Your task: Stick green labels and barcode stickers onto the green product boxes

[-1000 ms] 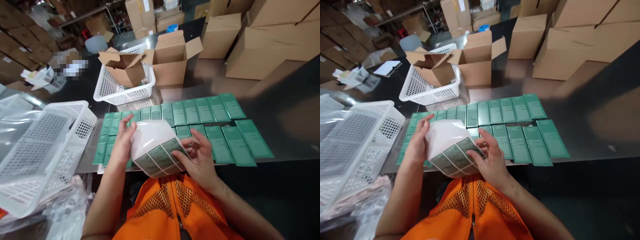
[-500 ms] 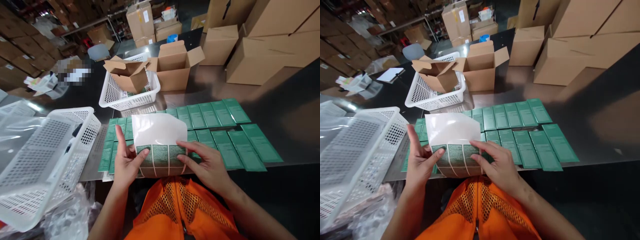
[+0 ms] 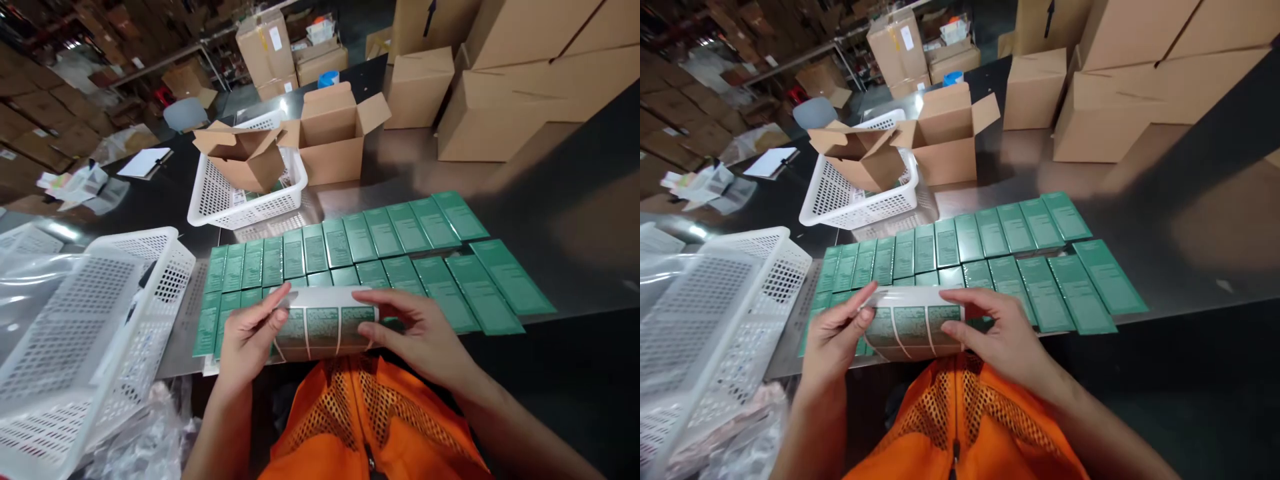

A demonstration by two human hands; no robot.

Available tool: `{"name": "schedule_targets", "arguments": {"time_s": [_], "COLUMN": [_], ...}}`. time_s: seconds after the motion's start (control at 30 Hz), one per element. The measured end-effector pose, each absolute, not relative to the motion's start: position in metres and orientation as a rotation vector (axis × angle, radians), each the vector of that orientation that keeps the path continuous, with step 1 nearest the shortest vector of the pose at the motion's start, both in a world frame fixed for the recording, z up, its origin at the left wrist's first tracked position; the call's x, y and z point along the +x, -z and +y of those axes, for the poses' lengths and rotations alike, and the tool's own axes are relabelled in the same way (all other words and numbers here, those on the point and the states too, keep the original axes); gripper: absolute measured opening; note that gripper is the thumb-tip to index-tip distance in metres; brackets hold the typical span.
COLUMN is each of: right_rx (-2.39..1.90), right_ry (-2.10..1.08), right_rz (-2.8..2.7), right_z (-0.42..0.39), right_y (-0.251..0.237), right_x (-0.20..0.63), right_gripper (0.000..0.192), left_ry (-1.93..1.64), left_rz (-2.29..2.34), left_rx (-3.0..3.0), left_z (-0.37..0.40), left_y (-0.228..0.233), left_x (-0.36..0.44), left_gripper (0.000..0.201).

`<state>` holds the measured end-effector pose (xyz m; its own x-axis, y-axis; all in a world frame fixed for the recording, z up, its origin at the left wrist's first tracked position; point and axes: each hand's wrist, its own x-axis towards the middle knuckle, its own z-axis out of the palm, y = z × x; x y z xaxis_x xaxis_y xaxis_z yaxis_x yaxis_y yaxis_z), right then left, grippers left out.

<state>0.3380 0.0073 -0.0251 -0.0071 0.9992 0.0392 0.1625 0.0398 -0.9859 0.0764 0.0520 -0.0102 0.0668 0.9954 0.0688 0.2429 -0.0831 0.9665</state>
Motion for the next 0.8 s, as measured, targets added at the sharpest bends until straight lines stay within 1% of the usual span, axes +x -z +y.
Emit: {"name": "schedule_targets", "arguments": {"time_s": [0.03, 0.13, 0.17, 0.3, 0.4, 0.47, 0.53, 0.67, 0.73, 0.8], "right_rx": [-1.280, -1.305, -1.328, -1.349, -1.335, -1.301, -1.296, -1.410, -1.413, -1.368], "right_ry": [-1.063, -0.898, -0.841, -0.613, -0.496, -0.544, -0.647, -0.782, -0.760, -0.637], "right_rz": [-1.342, -1.334, -1.342, -1.402, -1.420, -1.434, -1.417, -1.267, -1.258, -1.349], "right_z": [0.007, 0.006, 0.005, 0.003, 0.003, 0.003, 0.003, 0.000, 0.000, 0.001], "right_y": [0.026, 0.026, 0.026, 0.024, 0.022, 0.022, 0.022, 0.024, 0.026, 0.029], "right_x": [0.338, 0.337, 0.337, 0.337, 0.338, 0.340, 0.342, 0.343, 0.343, 0.343], "right_gripper": [0.029, 0.022, 0.020, 0.008, 0.012, 0.013, 0.011, 0.018, 0.012, 0.007], "left_ry": [-1.035, -0.849, -0.813, -0.843, -0.971, -1.034, -1.023, -1.029, -1.049, -1.042], "left_rz": [1.307, 1.299, 1.324, 1.482, 1.471, 1.402, 1.317, 1.289, 1.316, 1.327], "left_rx": [1.495, 1.470, 1.445, 1.451, 1.676, 1.759, 1.664, 1.345, 1.247, 1.183], "left_z": [0.052, 0.051, 0.050, 0.050, 0.056, 0.061, 0.064, 0.066, 0.067, 0.070], "left_y": [0.009, 0.006, 0.006, 0.003, -0.001, -0.003, -0.002, 0.006, 0.009, 0.011], "left_x": [0.076, 0.077, 0.078, 0.084, 0.089, 0.092, 0.095, 0.102, 0.106, 0.110], "left_gripper": [0.037, 0.047, 0.046, 0.025, 0.013, 0.011, 0.015, 0.033, 0.042, 0.045]}}
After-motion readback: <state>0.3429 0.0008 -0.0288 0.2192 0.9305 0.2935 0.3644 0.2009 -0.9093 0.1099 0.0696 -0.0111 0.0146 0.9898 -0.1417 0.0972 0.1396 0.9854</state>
